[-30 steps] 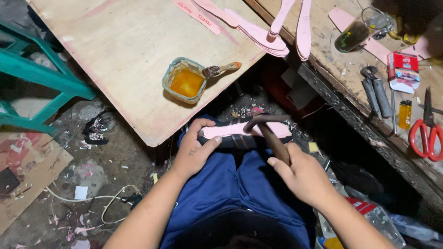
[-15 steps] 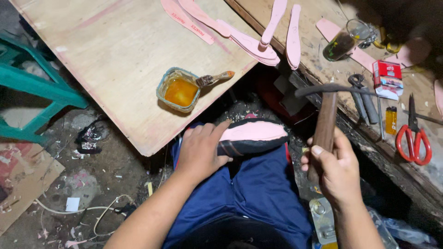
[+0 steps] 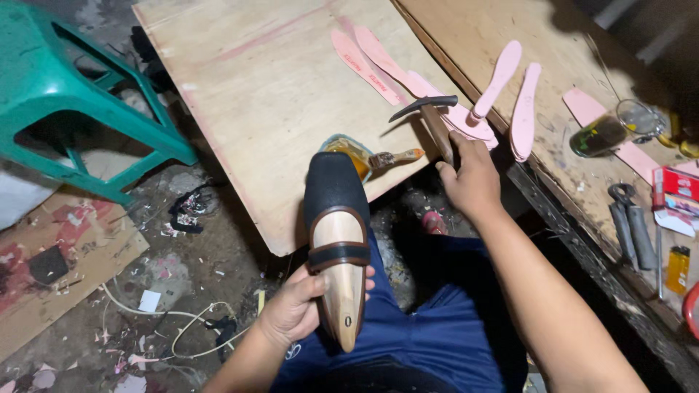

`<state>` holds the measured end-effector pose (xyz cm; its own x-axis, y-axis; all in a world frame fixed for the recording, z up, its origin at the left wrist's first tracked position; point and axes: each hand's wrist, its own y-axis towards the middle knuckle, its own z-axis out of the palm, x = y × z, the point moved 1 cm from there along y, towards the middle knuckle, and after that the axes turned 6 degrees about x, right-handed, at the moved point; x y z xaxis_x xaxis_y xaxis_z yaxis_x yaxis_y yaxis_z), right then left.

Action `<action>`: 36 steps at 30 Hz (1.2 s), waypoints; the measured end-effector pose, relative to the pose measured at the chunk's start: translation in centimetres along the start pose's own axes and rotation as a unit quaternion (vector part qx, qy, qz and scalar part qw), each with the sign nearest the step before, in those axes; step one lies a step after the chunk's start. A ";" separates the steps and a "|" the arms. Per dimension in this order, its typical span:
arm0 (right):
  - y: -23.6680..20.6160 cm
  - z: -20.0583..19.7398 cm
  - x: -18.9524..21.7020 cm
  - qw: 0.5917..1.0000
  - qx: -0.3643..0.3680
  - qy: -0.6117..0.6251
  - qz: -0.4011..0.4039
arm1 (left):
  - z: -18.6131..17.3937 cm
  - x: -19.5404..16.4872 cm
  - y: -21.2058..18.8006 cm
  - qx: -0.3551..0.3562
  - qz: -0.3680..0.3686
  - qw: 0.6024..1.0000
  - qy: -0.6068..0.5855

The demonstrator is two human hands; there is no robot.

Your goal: The person sits on the floor and trims a pink insole with scissors, then presses and hammers the insole onto the sole of a sandal, working it along the edges by hand and with a hammer, and finally places the finished sandal on an upper shelf with other completed sandals.

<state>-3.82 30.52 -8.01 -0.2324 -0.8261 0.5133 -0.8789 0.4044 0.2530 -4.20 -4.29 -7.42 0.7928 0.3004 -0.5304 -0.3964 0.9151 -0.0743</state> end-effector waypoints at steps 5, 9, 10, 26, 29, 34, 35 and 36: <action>3.1 2.6 -1.0 0.999 -0.003 -0.032 -0.003 | 0.3 -0.1 -0.6 0.030 -0.019 0.999 -0.008; 3.6 3.6 -2.2 0.998 -0.025 -0.041 -0.032 | 0.2 0.2 -0.8 -0.008 -0.048 0.999 0.014; 3.6 3.6 -2.3 0.998 -0.028 -0.037 -0.037 | 0.1 0.2 -0.8 -0.012 -0.073 0.997 0.016; -7.9 -4.6 0.8 0.746 0.029 0.624 0.230 | 1.6 1.8 5.0 0.063 -0.094 0.987 0.111; -6.2 -6.5 -1.6 0.762 -0.046 0.602 0.233 | 2.9 -0.6 6.1 0.067 -0.036 0.975 0.209; -0.4 -7.3 -5.4 0.772 0.023 0.582 0.255 | 5.4 -2.6 9.7 -0.046 0.057 0.931 0.358; 2.0 -7.3 -6.4 0.831 0.027 0.513 0.216 | 5.6 -3.3 10.9 -0.081 0.053 0.937 0.336; 4.4 -7.0 -7.3 0.881 0.031 0.439 0.176 | 5.7 -4.4 12.1 -0.088 0.069 0.938 0.327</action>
<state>-3.09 41.15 -4.89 -0.1085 -0.0215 0.9939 -0.8443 0.5298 -0.0807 -9.84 7.04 -1.18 0.2975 0.1296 -0.9459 -0.5902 0.8037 -0.0755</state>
